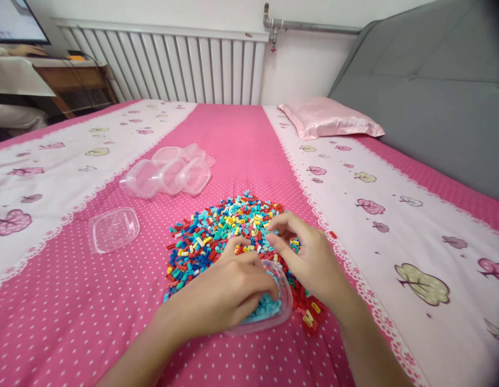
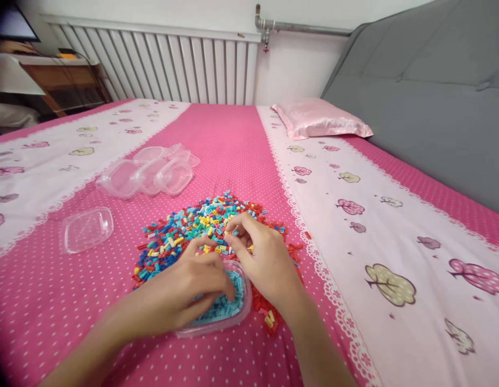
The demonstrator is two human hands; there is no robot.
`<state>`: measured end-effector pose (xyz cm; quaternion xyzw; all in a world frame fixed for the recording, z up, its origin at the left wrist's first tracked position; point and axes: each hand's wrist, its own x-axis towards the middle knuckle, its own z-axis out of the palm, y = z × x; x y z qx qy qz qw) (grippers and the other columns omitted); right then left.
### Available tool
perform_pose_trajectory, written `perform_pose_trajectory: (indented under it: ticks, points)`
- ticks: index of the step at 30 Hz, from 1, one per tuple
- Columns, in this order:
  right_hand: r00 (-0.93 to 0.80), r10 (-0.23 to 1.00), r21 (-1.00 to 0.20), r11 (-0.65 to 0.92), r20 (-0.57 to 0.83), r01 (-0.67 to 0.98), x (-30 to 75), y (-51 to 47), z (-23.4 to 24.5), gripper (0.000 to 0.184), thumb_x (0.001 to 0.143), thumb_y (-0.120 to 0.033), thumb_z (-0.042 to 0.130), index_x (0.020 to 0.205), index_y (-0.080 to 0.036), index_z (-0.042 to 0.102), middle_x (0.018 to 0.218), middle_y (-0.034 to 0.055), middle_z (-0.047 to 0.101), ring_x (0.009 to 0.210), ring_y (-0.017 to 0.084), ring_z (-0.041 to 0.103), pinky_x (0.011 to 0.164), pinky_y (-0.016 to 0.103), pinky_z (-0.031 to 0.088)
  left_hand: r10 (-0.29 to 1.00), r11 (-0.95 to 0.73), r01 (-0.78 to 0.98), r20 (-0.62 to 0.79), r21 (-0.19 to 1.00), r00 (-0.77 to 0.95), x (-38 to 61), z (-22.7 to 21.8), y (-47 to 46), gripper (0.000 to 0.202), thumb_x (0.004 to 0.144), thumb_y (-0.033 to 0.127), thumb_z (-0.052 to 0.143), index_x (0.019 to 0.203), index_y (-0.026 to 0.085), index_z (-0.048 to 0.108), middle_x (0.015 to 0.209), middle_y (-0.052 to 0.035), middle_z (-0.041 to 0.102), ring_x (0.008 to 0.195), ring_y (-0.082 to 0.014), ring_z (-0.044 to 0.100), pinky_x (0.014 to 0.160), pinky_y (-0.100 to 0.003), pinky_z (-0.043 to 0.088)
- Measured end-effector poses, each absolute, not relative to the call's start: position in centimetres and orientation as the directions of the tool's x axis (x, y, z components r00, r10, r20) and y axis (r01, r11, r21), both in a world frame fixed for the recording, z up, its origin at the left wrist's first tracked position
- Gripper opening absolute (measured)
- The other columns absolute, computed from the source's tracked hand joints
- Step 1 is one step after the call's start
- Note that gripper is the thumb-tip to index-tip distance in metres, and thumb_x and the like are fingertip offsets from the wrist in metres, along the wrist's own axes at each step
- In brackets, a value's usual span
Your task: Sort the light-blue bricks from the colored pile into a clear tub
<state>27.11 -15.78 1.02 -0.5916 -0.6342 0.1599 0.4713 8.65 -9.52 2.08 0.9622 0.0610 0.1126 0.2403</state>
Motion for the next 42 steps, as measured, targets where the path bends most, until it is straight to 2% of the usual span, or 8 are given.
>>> perform_pose_trajectory:
  ticks: [6, 9, 12, 15, 25, 32, 37, 42]
  points:
    - [0.106, 0.936, -0.821, 0.234, 0.335, 0.521, 27.2, -15.6, 0.7, 0.019, 0.085, -0.013, 0.071, 0.094, -0.025, 0.06, 0.087, -0.0058, 0.069, 0.081, 0.013, 0.068, 0.073, 0.025, 0.049, 0.481, -0.85, 0.277, 0.445, 0.448, 0.756, 8.3, 2.0, -8.5, 0.02, 0.093, 0.01, 0.05, 0.089, 0.024, 0.064, 0.083, 0.0061, 0.07, 0.084, -0.0143, 0.059, 0.101, -0.04, 0.024]
    - [0.054, 0.941, -0.809, 0.257, 0.334, 0.529, 27.1, -15.5, 0.6, 0.019, 0.081, -0.01, 0.075, 0.084, -0.024, 0.063, 0.084, -0.0066, 0.069, 0.08, 0.013, 0.067, 0.074, 0.025, 0.048, 0.539, -0.834, 0.342, 0.502, 0.434, 0.676, 8.4, 1.7, -8.2, 0.016, 0.093, 0.013, 0.053, 0.093, 0.025, 0.064, 0.087, 0.0064, 0.072, 0.084, -0.0146, 0.06, 0.099, -0.04, 0.025]
    - [0.013, 0.907, -0.736, 0.333, 0.421, 0.589, 27.0, -15.5, 0.6, 0.02, 0.079, -0.011, 0.079, 0.076, -0.022, 0.062, 0.08, -0.0059, 0.067, 0.081, 0.014, 0.063, 0.075, 0.026, 0.044, 0.507, -0.853, 0.322, 0.51, 0.411, 0.695, 8.6, 1.5, -8.2, 0.01, 0.091, 0.016, 0.061, 0.095, 0.026, 0.064, 0.089, 0.007, 0.072, 0.086, -0.0155, 0.061, 0.1, -0.04, 0.025]
    - [-0.015, 0.873, -0.683, 0.392, 0.487, 0.616, 26.9, -15.5, 0.8, 0.024, 0.083, -0.018, 0.077, 0.071, -0.02, 0.057, 0.075, -0.0049, 0.061, 0.078, 0.013, 0.058, 0.072, 0.027, 0.04, 0.476, -0.869, 0.293, 0.518, 0.397, 0.71, 8.6, 1.4, -8.3, 0.008, 0.089, 0.021, 0.067, 0.093, 0.026, 0.064, 0.087, 0.0074, 0.071, 0.086, -0.0158, 0.062, 0.1, -0.04, 0.025]
    - [-0.019, 0.901, -0.698, 0.349, 0.434, 0.625, 26.8, -15.7, 1.0, 0.035, 0.091, -0.037, 0.069, 0.065, -0.019, 0.053, 0.069, -0.0033, 0.057, 0.073, 0.014, 0.051, 0.067, 0.029, 0.034, 0.456, -0.876, 0.262, 0.518, 0.405, 0.724, 8.4, 1.6, -8.6, 0.003, 0.089, 0.025, 0.067, 0.087, 0.026, 0.065, 0.081, 0.008, 0.07, 0.083, -0.0143, 0.059, 0.101, -0.038, 0.023]
    - [-0.045, 0.909, -0.705, 0.351, 0.414, 0.616, 27.0, -15.7, 0.9, 0.035, 0.095, -0.035, 0.064, 0.067, -0.019, 0.051, 0.07, -0.004, 0.054, 0.073, 0.014, 0.05, 0.068, 0.029, 0.033, 0.468, -0.868, 0.275, 0.494, 0.413, 0.733, 8.4, 1.6, -8.9, 0.003, 0.089, 0.022, 0.065, 0.087, 0.025, 0.064, 0.083, 0.0072, 0.069, 0.084, -0.0145, 0.059, 0.102, -0.038, 0.023]
    - [-0.029, 0.896, -0.702, 0.367, 0.443, 0.611, 27.0, -15.9, 1.0, 0.026, 0.098, -0.03, 0.06, 0.074, -0.02, 0.056, 0.074, -0.0037, 0.056, 0.076, 0.013, 0.052, 0.07, 0.028, 0.035, 0.475, -0.866, 0.291, 0.487, 0.407, 0.733, 8.5, 1.7, -8.9, 0.006, 0.088, 0.019, 0.064, 0.088, 0.025, 0.064, 0.082, 0.0064, 0.068, 0.085, -0.015, 0.058, 0.1, -0.039, 0.024]
    - [0.015, 0.884, -0.688, 0.353, 0.468, 0.634, 27.0, -16.0, 1.3, 0.025, 0.1, -0.028, 0.056, 0.076, -0.02, 0.056, 0.076, -0.0023, 0.057, 0.076, 0.014, 0.053, 0.07, 0.028, 0.037, 0.362, -0.913, 0.239, 0.387, 0.33, 0.848, 8.8, 1.5, -8.9, 0.007, 0.092, 0.021, 0.06, 0.086, 0.022, 0.064, 0.081, 0.0038, 0.067, 0.086, -0.0165, 0.058, 0.099, -0.041, 0.024]
